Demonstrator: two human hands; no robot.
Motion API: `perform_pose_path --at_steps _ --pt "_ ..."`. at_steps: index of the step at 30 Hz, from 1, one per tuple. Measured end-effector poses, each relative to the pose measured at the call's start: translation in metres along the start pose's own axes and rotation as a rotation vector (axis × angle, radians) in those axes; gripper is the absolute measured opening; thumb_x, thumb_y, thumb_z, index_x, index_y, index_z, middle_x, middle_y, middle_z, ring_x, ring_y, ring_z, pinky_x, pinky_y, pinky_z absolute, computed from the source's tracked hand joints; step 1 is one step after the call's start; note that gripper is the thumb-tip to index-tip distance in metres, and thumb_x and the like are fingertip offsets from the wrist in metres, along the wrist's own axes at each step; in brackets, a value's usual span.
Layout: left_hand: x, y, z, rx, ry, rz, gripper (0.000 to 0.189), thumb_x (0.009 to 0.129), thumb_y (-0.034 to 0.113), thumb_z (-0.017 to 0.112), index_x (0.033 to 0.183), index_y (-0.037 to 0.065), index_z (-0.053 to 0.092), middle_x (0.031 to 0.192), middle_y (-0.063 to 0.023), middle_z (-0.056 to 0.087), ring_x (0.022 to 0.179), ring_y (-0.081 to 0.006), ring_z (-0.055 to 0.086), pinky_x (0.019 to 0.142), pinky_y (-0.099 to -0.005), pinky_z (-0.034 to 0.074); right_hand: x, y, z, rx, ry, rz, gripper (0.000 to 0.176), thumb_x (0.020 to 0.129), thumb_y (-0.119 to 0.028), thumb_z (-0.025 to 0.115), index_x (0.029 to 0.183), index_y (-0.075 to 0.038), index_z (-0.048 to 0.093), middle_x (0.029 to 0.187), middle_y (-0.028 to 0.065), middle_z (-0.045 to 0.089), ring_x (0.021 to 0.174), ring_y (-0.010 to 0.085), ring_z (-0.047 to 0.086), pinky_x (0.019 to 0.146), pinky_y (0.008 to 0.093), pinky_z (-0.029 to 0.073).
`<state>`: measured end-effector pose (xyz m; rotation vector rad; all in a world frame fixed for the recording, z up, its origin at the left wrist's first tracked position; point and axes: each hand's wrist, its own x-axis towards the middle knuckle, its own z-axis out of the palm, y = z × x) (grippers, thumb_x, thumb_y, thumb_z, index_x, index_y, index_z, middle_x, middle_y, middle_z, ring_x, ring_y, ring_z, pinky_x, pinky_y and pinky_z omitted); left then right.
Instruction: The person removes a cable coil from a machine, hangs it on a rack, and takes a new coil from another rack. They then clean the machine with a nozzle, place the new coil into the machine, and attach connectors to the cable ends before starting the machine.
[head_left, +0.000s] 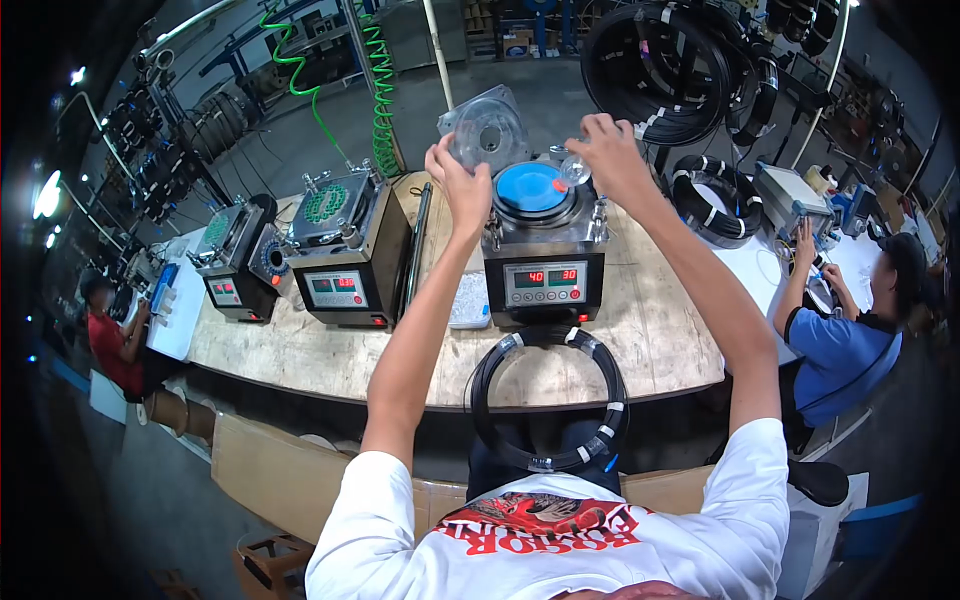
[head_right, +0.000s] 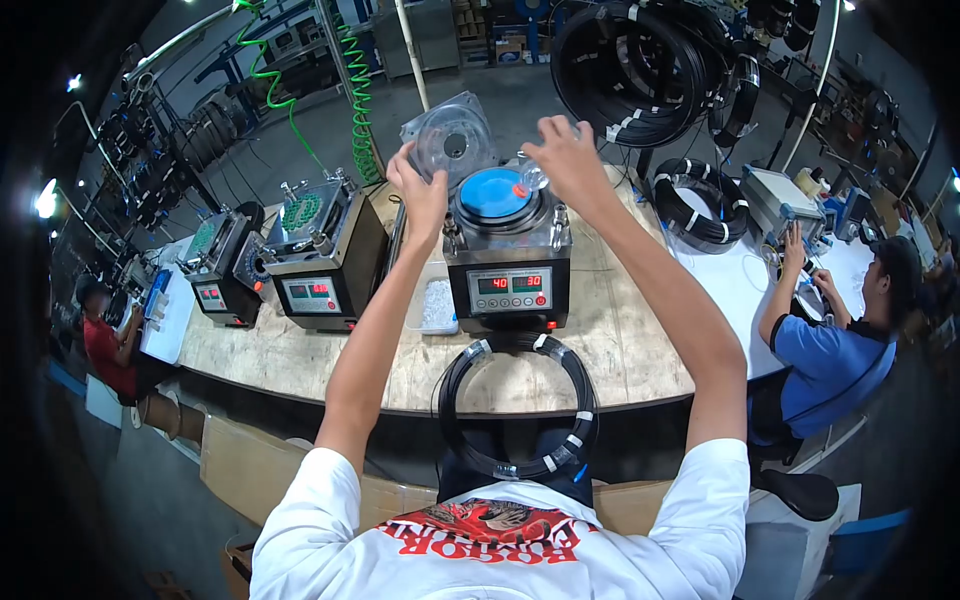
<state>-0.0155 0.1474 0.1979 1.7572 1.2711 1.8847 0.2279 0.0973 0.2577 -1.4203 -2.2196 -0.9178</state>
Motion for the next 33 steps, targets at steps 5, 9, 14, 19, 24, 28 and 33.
perform_pose_path --at_steps 5,9,14,19,24,28,33 --pt "-0.017 -0.045 0.024 -0.069 -0.046 -0.13 0.081 0.081 -0.007 0.059 0.156 0.008 0.031 0.157 -0.0312 0.02 0.15 -0.0475 0.023 0.123 -0.0462 0.024 0.026 -0.046 0.003 0.033 0.111 -0.298 0.025 0.082 -0.014 0.071 0.106 -0.017 0.075 0.13 0.0075 0.06 0.133 0.023 0.051 0.11 0.0543 0.037" --pt "-0.02 -0.044 0.022 -0.168 -0.002 -0.163 0.083 0.081 -0.011 0.052 0.158 0.005 0.027 0.16 -0.0286 0.018 0.151 -0.0455 0.023 0.125 -0.046 0.023 0.055 -0.078 0.023 0.003 0.176 -0.392 0.018 0.084 -0.018 0.069 0.1 -0.018 0.075 0.132 0.0062 0.061 0.134 0.0216 0.051 0.114 0.0578 0.036" --pt "-0.023 -0.035 0.016 -0.149 0.008 -0.186 0.084 0.082 -0.012 0.05 0.16 0.007 0.025 0.16 -0.0262 0.021 0.151 -0.0431 0.027 0.124 -0.0454 0.026 0.088 -0.069 0.061 -0.053 0.189 -0.293 0.018 0.085 -0.02 0.069 0.101 -0.018 0.075 0.134 0.0059 0.06 0.136 0.0209 0.05 0.115 0.0573 0.036" --pt "-0.023 -0.022 0.014 -0.183 0.006 -0.236 0.083 0.084 -0.013 0.049 0.161 0.009 0.024 0.16 -0.0243 0.02 0.151 -0.0403 0.03 0.125 -0.0442 0.026 0.069 -0.032 0.055 -0.116 0.118 -0.244 0.017 0.083 -0.019 0.071 0.099 -0.017 0.078 0.132 0.0046 0.061 0.133 0.0205 0.051 0.113 0.0585 0.036" --pt "-0.023 -0.021 0.013 -0.214 -0.006 -0.311 0.077 0.091 -0.001 0.056 0.161 0.009 0.025 0.16 -0.0242 0.022 0.149 -0.0398 0.033 0.123 -0.0437 0.029 0.029 -0.025 0.016 -0.146 0.033 -0.304 0.017 0.087 -0.021 0.067 0.101 -0.017 0.075 0.136 0.0056 0.058 0.137 0.0211 0.048 0.116 0.0549 0.034" --pt "-0.023 -0.047 0.019 -0.444 0.05 -0.321 0.068 0.1 0.012 0.06 0.16 0.011 0.028 0.161 -0.0213 0.029 0.146 -0.0312 0.037 0.119 -0.0421 0.033 0.02 -0.042 0.002 -0.091 0.052 -0.337 0.019 0.085 -0.019 0.069 0.103 -0.017 0.075 0.14 0.0062 0.057 0.137 0.0216 0.048 0.116 0.053 0.034" --pt "-0.04 -0.043 0.009 -0.275 0.165 -0.293 0.058 0.102 0.018 0.062 0.154 0.009 0.039 0.15 -0.018 0.04 0.135 -0.027 0.044 0.113 -0.0408 0.038 0.024 -0.049 0.012 0.132 0.101 -0.084 0.038 0.076 -0.008 0.078 0.113 -0.014 0.075 0.141 0.0075 0.057 0.137 0.025 0.048 0.111 0.0497 0.04"
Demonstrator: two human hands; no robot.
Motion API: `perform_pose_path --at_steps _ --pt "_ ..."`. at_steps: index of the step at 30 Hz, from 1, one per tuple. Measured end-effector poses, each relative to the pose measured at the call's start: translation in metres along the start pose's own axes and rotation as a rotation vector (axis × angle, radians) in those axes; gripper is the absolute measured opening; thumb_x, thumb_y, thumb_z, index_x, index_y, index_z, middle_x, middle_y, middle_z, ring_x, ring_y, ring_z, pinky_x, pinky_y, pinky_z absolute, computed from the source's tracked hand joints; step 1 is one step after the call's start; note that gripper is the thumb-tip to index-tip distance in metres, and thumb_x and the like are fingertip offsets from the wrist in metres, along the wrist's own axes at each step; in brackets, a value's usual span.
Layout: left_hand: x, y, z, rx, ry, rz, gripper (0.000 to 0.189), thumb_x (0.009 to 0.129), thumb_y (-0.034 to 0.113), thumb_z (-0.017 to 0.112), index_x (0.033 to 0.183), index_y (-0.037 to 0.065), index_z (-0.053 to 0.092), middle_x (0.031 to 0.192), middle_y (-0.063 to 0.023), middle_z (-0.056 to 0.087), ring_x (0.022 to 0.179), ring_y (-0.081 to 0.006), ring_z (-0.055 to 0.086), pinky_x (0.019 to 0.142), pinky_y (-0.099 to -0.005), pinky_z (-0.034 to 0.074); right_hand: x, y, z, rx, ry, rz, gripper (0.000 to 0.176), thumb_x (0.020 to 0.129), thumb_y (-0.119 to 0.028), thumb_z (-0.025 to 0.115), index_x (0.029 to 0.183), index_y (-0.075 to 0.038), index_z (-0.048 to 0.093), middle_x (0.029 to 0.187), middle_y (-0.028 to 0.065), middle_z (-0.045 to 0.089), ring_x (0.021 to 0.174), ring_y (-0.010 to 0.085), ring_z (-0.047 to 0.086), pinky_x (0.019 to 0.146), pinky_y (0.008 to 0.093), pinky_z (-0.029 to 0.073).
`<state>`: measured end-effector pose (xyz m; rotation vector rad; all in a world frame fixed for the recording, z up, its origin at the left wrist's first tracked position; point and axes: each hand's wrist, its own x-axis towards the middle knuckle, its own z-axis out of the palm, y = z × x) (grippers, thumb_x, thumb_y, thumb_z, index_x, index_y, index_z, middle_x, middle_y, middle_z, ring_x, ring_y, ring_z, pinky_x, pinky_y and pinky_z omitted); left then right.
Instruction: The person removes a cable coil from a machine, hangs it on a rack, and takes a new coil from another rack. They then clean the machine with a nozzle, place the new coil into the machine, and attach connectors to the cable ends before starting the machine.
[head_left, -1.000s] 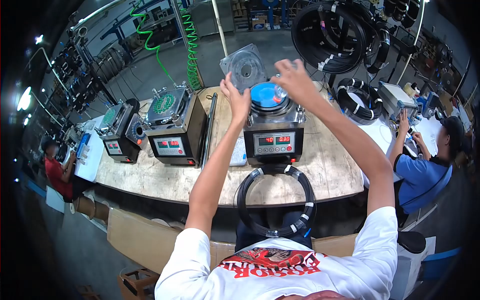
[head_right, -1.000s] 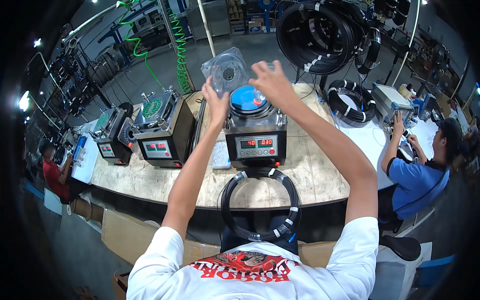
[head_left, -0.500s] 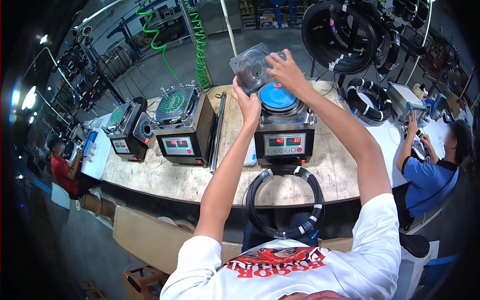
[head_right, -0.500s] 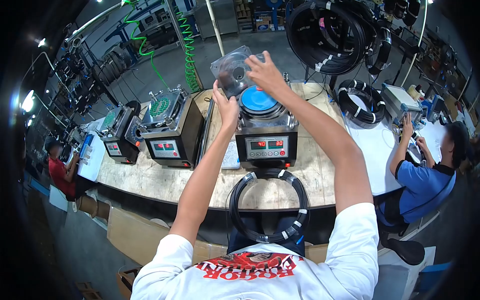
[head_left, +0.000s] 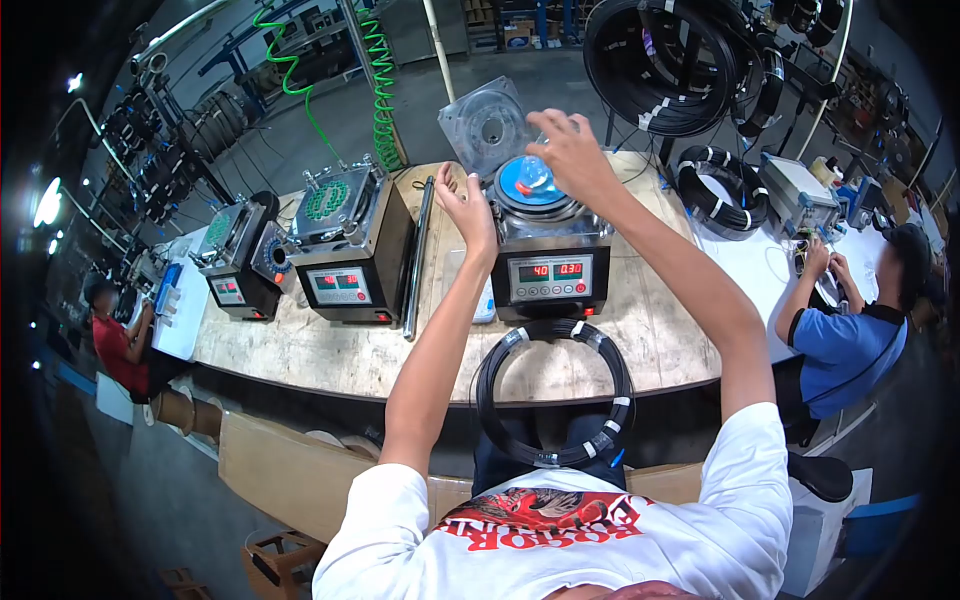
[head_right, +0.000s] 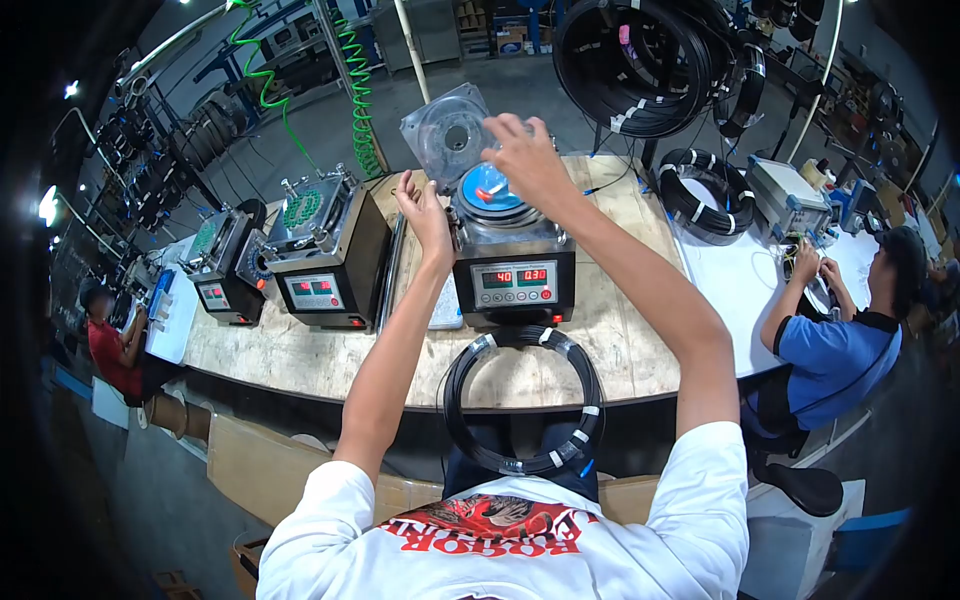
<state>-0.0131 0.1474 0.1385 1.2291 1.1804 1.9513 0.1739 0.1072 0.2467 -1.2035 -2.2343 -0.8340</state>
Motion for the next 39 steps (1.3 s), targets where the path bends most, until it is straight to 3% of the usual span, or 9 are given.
perform_pose_path --at_steps 5,7,9,17,22,27,33,37,39 --pt "-0.007 0.051 -0.005 0.043 -0.091 0.039 0.052 0.102 0.033 0.069 0.144 0.004 0.055 0.133 -0.0111 0.056 0.118 -0.0181 0.053 0.102 -0.0344 0.043 0.0 0.001 0.016 0.585 0.062 0.46 0.049 0.074 -0.009 0.083 0.122 -0.014 0.074 0.132 0.0118 0.063 0.13 0.0297 0.054 0.104 0.042 0.048" --pt "0.0 0.073 -0.002 -0.091 -0.323 -0.085 0.06 0.097 0.033 0.075 0.143 -0.001 0.058 0.123 -0.0084 0.067 0.1 -0.0117 0.061 0.089 -0.0284 0.048 0.003 -0.003 0.021 0.698 0.124 0.417 0.052 0.075 -0.012 0.084 0.126 -0.015 0.073 0.128 0.0137 0.066 0.128 0.0308 0.057 0.103 0.0406 0.049" --pt "0.005 0.079 -0.007 -0.288 -0.543 -0.17 0.053 0.097 0.026 0.077 0.139 -0.001 0.06 0.119 -0.0074 0.069 0.103 -0.0117 0.063 0.093 -0.0275 0.048 0.006 -0.01 0.025 0.819 0.144 0.352 0.056 0.076 -0.015 0.086 0.13 -0.015 0.07 0.129 0.015 0.067 0.128 0.033 0.058 0.104 0.041 0.049" --pt "0.039 0.101 -0.08 -0.17 -0.427 0.091 0.044 0.096 0.02 0.079 0.13 0.0 0.059 0.121 -0.0082 0.071 0.113 -0.0128 0.065 0.103 -0.0293 0.049 -0.006 0.004 0.022 0.788 0.12 0.173 0.054 0.091 -0.024 0.078 0.142 -0.016 0.063 0.134 0.0178 0.066 0.126 0.0319 0.062 0.105 0.0402 0.049" --pt "0.051 0.055 -0.147 0.259 -0.284 0.109 0.064 0.083 0.026 0.089 0.131 0.001 0.055 0.114 -0.0106 0.071 0.106 -0.0177 0.067 0.09 -0.033 0.055 -0.03 0.024 0.051 0.778 0.09 0.345 0.043 0.094 -0.022 0.074 0.136 -0.012 0.066 0.121 0.017 0.069 0.112 0.0296 0.066 0.097 0.0397 0.051" --pt "0.023 -0.02 -0.195 0.599 -0.345 0.061 0.057 0.079 0.022 0.091 0.123 0.005 0.059 0.098 -0.0098 0.072 0.09 -0.0178 0.069 0.082 -0.035 0.056 -0.032 0.018 0.054 0.809 0.167 0.533 0.032 0.096 -0.016 0.072 0.127 -0.007 0.069 0.102 0.0158 0.07 0.094 0.027 0.068 0.087 0.0372 0.053" --pt "-0.007 -0.086 -0.219 0.721 -0.402 -0.071 0.067 0.071 0.021 0.094 0.124 0.003 0.057 0.099 -0.0155 0.072 0.093 -0.0274 0.071 0.087 -0.0377 0.056 -0.033 0.015 0.047 0.818 0.22 0.606 0.026 0.1 -0.013 0.067 0.124 -0.004 0.07 0.1 0.0123 0.072 0.084 0.0171 0.068 0.078 0.0317 0.056" --pt "-0.007 -0.072 -0.214 0.849 -0.593 -0.284 0.091 0.071 0.041 0.094 0.142 0.006 0.05 0.113 -0.0242 0.071 0.106 -0.0335 0.071 0.093 -0.0411 0.054 -0.033 0.015 0.048 0.831 0.25 0.611 0.024 0.099 -0.014 0.067 0.121 -0.003 0.071 0.094 0.0114 0.073 0.079 0.015 0.066 0.074 0.0302 0.055" --pt "0.005 -0.066 -0.208 0.96 -0.7 -0.238 0.106 0.076 0.064 0.084 0.156 0.009 0.042 0.131 -0.0317 0.065 0.129 -0.042 0.062 0.104 -0.0452 0.049 -0.035 0.015 0.051 0.833 0.263 0.619 0.023 0.099 -0.014 0.067 0.119 -0.002 0.071 0.091 0.0113 0.072 0.075 0.0147 0.066 0.072 0.03 0.055"
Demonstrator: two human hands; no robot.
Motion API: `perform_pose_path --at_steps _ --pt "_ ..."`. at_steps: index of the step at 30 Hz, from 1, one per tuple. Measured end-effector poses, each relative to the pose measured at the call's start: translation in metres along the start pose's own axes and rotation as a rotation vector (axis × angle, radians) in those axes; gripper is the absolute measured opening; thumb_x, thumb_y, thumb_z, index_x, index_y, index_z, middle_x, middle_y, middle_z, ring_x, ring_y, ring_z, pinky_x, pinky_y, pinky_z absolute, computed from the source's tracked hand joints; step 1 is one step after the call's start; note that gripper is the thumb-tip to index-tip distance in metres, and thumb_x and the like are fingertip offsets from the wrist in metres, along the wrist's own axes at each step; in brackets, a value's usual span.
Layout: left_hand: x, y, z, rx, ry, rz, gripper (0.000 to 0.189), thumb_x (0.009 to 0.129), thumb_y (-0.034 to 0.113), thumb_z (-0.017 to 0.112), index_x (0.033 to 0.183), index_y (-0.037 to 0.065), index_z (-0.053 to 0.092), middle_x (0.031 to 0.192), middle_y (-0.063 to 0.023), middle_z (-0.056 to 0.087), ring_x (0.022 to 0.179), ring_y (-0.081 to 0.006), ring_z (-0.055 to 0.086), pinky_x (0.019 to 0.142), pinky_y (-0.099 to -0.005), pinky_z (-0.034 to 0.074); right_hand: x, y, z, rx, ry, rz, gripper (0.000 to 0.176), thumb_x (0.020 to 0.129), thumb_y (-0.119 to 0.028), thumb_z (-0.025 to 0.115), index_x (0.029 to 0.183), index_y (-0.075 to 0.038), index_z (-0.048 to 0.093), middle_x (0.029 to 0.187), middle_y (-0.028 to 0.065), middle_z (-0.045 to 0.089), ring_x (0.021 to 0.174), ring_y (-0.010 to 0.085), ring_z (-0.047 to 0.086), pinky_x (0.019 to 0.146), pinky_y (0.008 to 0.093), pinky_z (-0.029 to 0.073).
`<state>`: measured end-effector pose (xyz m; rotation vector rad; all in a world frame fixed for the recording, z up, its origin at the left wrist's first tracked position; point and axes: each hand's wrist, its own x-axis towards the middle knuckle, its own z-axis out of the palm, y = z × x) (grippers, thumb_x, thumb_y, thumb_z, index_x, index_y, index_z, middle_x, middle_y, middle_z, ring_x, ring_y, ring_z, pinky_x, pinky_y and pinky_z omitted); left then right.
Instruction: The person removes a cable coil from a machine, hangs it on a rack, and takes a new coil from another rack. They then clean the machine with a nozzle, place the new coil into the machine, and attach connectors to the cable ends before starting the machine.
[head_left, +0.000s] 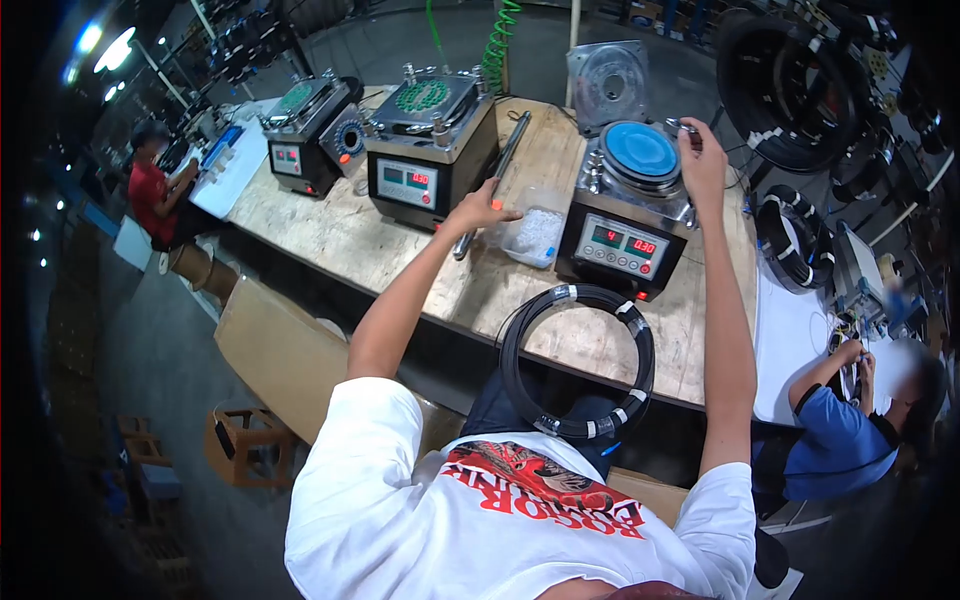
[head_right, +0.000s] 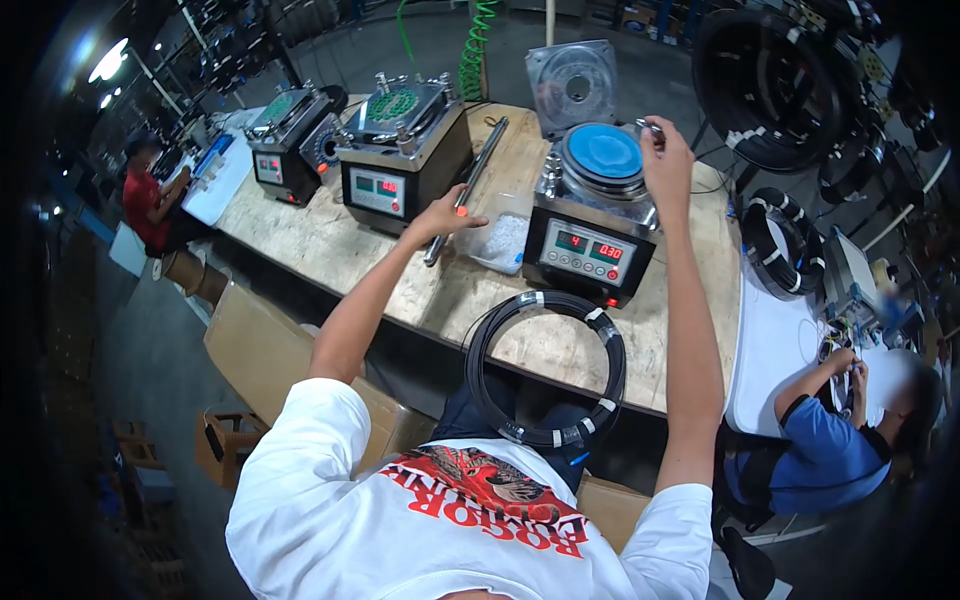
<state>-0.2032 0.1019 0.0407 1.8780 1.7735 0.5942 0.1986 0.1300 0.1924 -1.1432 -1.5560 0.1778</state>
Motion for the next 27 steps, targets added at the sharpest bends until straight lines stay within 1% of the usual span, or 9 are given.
perform_pose_path --at_steps 2,4,6,10,18,22,23,26,27 --pt "0.028 0.018 -0.017 0.112 -0.153 -0.029 0.118 0.072 0.077 0.078 0.156 0.002 0.043 0.143 -0.0306 0.058 0.135 -0.041 0.057 0.113 -0.0455 0.046 0.001 0.004 0.003 0.004 0.009 0.005 0.022 0.099 -0.014 0.068 0.117 -0.002 0.072 0.088 0.0114 0.072 0.072 0.0147 0.065 0.07 0.0301 0.054" --pt "0.05 0.048 -0.031 0.018 -0.067 0.078 0.102 0.08 0.075 0.073 0.148 0.001 0.054 0.137 -0.0303 0.063 0.128 -0.038 0.064 0.108 -0.0436 0.049 0.0 0.005 0.004 -0.017 0.023 0.002 0.022 0.099 -0.016 0.066 0.116 -0.002 0.072 0.08 0.0135 0.07 0.068 0.0191 0.066 0.066 0.0334 0.053" --pt "0.073 0.087 -0.043 -0.161 0.042 0.152 0.088 0.087 0.07 0.072 0.142 0.002 0.059 0.104 -0.0205 0.072 0.094 -0.0287 0.07 0.084 -0.0385 0.055 0.0 0.004 0.003 -0.033 0.021 0.02 0.023 0.099 -0.017 0.066 0.115 -0.003 0.072 0.078 0.0153 0.07 0.068 0.0229 0.068 0.066 0.0357 0.052" --pt "0.104 0.167 -0.054 -0.7 -0.046 0.114 0.065 0.096 0.045 0.075 0.139 -0.001 0.058 0.112 -0.011 0.069 0.098 -0.0151 0.067 0.081 -0.0326 0.056 -0.002 -0.001 0.002 -0.036 0.036 0.033 0.023 0.099 -0.018 0.064 0.115 -0.003 0.071 0.077 0.0181 0.07 0.07 0.0293 0.07 0.068 0.0392 0.052" --pt "0.144 0.19 -0.034 -0.401 0.282 0.491 0.03 0.091 0.023 0.08 0.105 -0.003 0.073 0.079 -0.0081 0.072 0.076 -0.0102 0.062 0.07 -0.0351 0.052 -0.001 -0.005 -0.002 0.07 0.03 0.06 0.025 0.101 -0.019 0.065 0.118 -0.002 0.07 0.075 0.0147 0.069 0.066 0.0222 0.066 0.066 0.0355 0.052" --pt "0.09 0.218 -0.05 -0.179 0.336 0.615 0.026 0.095 0.017 0.074 0.103 -0.006 0.07 0.073 -0.0195 0.069 0.07 -0.0312 0.071 0.064 -0.0426 0.049 0.006 -0.005 0.002 0.265 -0.009 0.155 0.031 0.102 -0.026 0.066 0.114 0.002 0.069 0.074 0.0097 0.069 0.066 0.0149 0.063 0.065 0.0316 0.052" --pt "0.092 0.216 -0.045 -0.112 0.341 0.643 0.025 0.094 0.013 0.071 0.115 0.0 0.071 0.091 -0.0213 0.074 0.084 -0.0393 0.071 0.068 -0.0429 0.053 0.008 -0.015 0.001 0.335 -0.053 0.21 0.031 0.102 -0.027 0.066 0.113 0.002 0.069 0.075 0.009 0.07 0.066 0.0146 0.064 0.065 0.0308 0.052" --pt "0.058 0.237 -0.054 0.124 0.559 1.088 0.04 0.092 0.011 0.07 0.132 0.011 0.067 0.113 -0.0209 0.072 0.098 -0.0365 0.071 0.077 -0.0425 0.057 0.004 -0.075 0.003 0.514 -0.002 0.425 0.028 0.1 -0.025 0.068 0.113 0.0 0.065 0.083 0.0078 0.071 0.07 0.0146 0.067 0.065 0.0292 0.054" --pt "0.058 0.239 -0.057 0.248 0.532 1.09 0.062 0.089 0.007 0.069 0.148 0.023 0.055 0.128 -0.0214 0.067 0.11 -0.039 0.069 0.086 -0.0424 0.059 0.0 -0.086 0.004 0.568 0.045 0.506 0.027 0.099 -0.023 0.069 0.113 -0.001 0.063 0.087 0.0074 0.072 0.071 0.0147 0.068 0.065 0.0287 0.054"
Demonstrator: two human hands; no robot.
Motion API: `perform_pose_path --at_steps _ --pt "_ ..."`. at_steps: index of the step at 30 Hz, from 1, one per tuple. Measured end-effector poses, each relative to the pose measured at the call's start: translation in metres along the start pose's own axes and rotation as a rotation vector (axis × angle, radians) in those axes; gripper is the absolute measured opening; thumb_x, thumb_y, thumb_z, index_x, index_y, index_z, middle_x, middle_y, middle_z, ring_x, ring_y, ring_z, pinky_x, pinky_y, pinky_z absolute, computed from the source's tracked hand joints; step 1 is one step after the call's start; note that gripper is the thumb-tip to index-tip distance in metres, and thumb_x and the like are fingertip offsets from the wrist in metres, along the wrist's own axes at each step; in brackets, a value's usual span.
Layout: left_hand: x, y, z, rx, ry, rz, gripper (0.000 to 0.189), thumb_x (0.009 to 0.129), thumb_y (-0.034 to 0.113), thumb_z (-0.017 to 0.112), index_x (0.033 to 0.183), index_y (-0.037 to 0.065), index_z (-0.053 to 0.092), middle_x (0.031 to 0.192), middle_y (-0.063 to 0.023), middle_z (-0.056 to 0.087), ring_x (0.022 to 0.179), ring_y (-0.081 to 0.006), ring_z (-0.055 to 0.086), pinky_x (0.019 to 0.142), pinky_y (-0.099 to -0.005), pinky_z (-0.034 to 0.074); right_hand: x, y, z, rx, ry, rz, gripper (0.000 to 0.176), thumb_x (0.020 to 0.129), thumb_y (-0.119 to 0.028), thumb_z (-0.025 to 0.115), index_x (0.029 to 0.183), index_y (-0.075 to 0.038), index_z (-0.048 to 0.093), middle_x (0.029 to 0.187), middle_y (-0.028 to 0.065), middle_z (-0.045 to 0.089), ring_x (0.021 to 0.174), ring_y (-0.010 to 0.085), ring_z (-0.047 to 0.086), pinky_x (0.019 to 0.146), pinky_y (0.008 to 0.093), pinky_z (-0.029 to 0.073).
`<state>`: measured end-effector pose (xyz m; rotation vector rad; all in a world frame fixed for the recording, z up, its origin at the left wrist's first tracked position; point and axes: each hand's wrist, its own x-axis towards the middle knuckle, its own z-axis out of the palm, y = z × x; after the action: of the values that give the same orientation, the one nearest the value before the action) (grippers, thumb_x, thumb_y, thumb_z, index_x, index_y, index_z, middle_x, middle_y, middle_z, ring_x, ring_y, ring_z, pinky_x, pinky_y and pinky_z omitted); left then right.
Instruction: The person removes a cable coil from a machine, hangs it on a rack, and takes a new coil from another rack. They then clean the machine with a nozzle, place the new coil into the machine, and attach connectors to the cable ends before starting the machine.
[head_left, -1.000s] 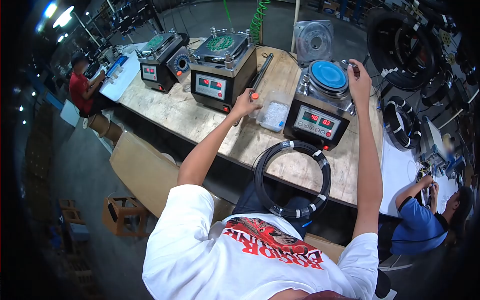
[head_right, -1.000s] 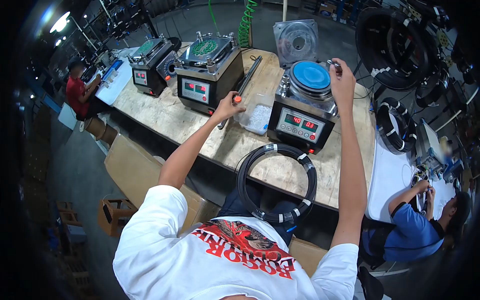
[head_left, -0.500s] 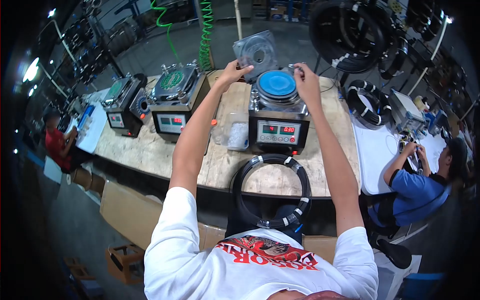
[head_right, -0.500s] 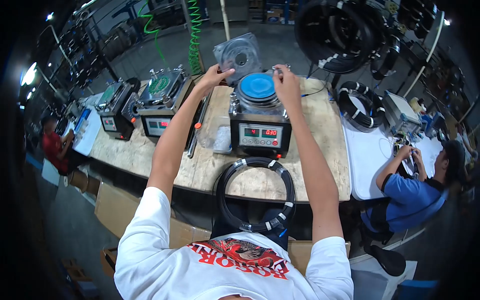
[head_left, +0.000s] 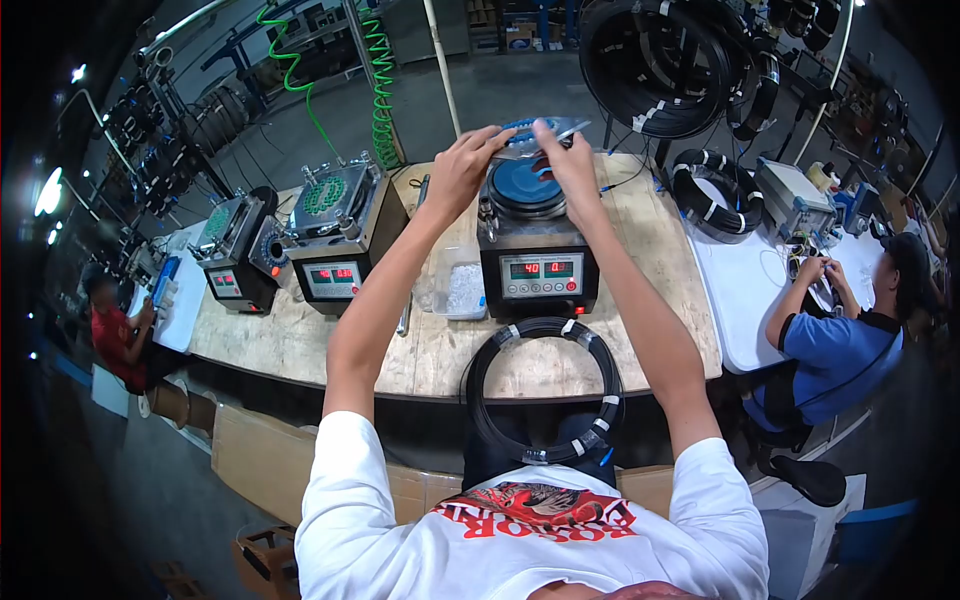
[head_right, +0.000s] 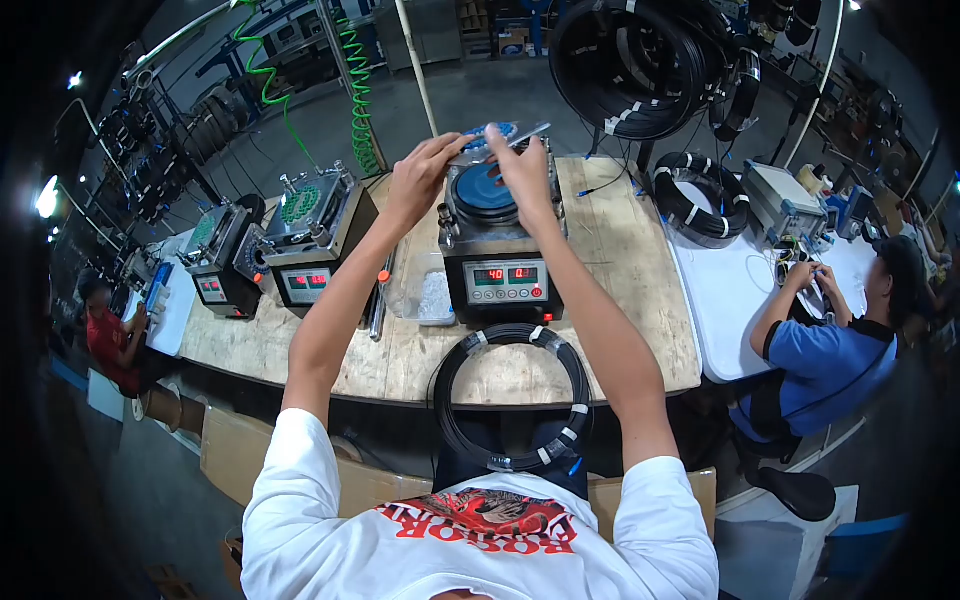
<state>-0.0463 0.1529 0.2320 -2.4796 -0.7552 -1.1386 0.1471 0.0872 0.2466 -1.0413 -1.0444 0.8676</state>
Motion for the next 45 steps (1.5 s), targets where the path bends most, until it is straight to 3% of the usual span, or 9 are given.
perform_pose_path --at_steps 3,9,14,25,29,30,34,38,45 --pt "0.01 0.005 -0.008 0.121 0.069 -0.009 0.078 0.086 0.013 0.077 0.156 0.019 0.043 0.12 -0.0244 0.069 0.109 -0.0414 0.07 0.086 -0.0421 0.058 0.021 0.03 -0.005 0.292 -0.026 -0.079 0.027 0.097 -0.019 0.072 0.116 -0.002 0.061 0.098 0.0071 0.072 0.08 0.015 0.069 0.069 0.029 0.054" --pt "0.005 -0.025 0.002 -0.716 -0.354 -0.628 0.121 0.075 0.036 0.094 0.166 0.006 0.021 0.099 -0.0128 0.071 0.093 -0.0177 0.069 0.077 -0.0303 0.053 0.055 0.04 -0.058 0.163 -0.282 -0.015 0.077 0.095 -0.007 0.074 0.158 0.002 0.031 0.114 0.0162 0.071 0.102 0.0177 0.069 0.09 0.0309 0.056" --pt "-0.015 -0.048 0.03 -0.844 -0.242 -0.687 0.076 0.101 0.016 0.071 0.161 -0.007 0.029 0.077 0.0003 0.063 0.068 -0.0063 0.059 0.062 -0.025 0.048 0.064 0.047 -0.087 -0.027 -0.331 0.028 0.094 0.091 -0.008 0.08 0.165 0.0 0.023 0.095 0.0049 0.065 0.087 0.0107 0.062 0.08 0.0251 0.051" --pt "-0.034 -0.025 0.037 -0.884 -0.282 -0.774 0.08 0.095 0.025 0.078 0.156 -0.01 0.038 0.066 0.0014 0.064 0.062 -0.0051 0.053 0.061 -0.0241 0.042 0.056 0.068 -0.107 -0.143 -0.319 0.121 0.091 0.088 -0.009 0.084 0.163 -0.005 0.033 0.081 -0.0048 0.05 0.074 0.0061 0.052 0.069 0.0205 0.044" --pt "-0.043 -0.024 0.04 -0.742 -0.183 -0.762 0.107 0.087 0.037 0.085 0.166 0.005 0.02 0.118 -0.0147 0.065 0.09 -0.0119 0.06 0.079 -0.0295 0.051 0.061 0.074 -0.115 -0.171 -0.339 0.189 0.088 0.089 -0.012 0.083 0.163 -0.007 0.035 0.084 -0.0046 0.053 0.078 0.0061 0.054 0.071 0.0229 0.045" --pt "-0.042 -0.032 0.042 -0.74 -0.269 -0.803 0.12 0.081 0.047 0.088 0.169 0.015 0.012 0.148 -0.0239 0.043 0.124 -0.0264 0.053 0.104 -0.0387 0.047 0.061 0.071 -0.115 -0.21 -0.336 0.203 0.087 0.089 -0.012 0.083 0.163 -0.007 0.036 0.088 -0.0035 0.057 0.08 0.0068 0.056 0.073 0.0239 0.046" --pt "-0.049 -0.029 0.044 -0.72 -0.231 -0.826 0.125 0.077 0.053 0.089 0.168 0.016 0.011 0.162 -0.0278 0.024 0.153 -0.04 0.027 0.124 -0.051 0.029 0.05 0.064 -0.11 -0.14 -0.339 0.266 0.085 0.091 -0.015 0.082 0.162 -0.007 0.037 0.111 0.0036 0.067 0.096 0.0105 0.063 0.083 0.0274 0.049" --pt "-0.054 -0.035 0.052 -0.754 -0.236 -0.799 0.117 0.081 0.049 0.086 0.167 0.014 0.016 0.166 -0.0253 0.02 0.155 -0.0384 0.023 0.124 -0.05 0.028 0.053 0.072 -0.111 -0.083 -0.349 0.322 0.084 0.091 -0.018 0.082 0.161 -0.005 0.038 0.127 0.0095 0.067 0.11 0.0142 0.064 0.092 0.0284 0.048" --pt "-0.04 -0.028 0.024 -0.933 -0.481 -0.535 0.081 0.1 0.042 0.068 0.165 0.012 0.029 0.158 -0.0129 0.048 0.149 -0.0295 0.041 0.125 -0.0436 0.029 0.053 0.065 -0.122 -0.493 -0.438 0.209 0.084 0.092 -0.039 0.08 0.158 -0.002 0.042 0.14 0.0138 0.062 0.119 0.0191 0.062 0.1 0.0317 0.048"
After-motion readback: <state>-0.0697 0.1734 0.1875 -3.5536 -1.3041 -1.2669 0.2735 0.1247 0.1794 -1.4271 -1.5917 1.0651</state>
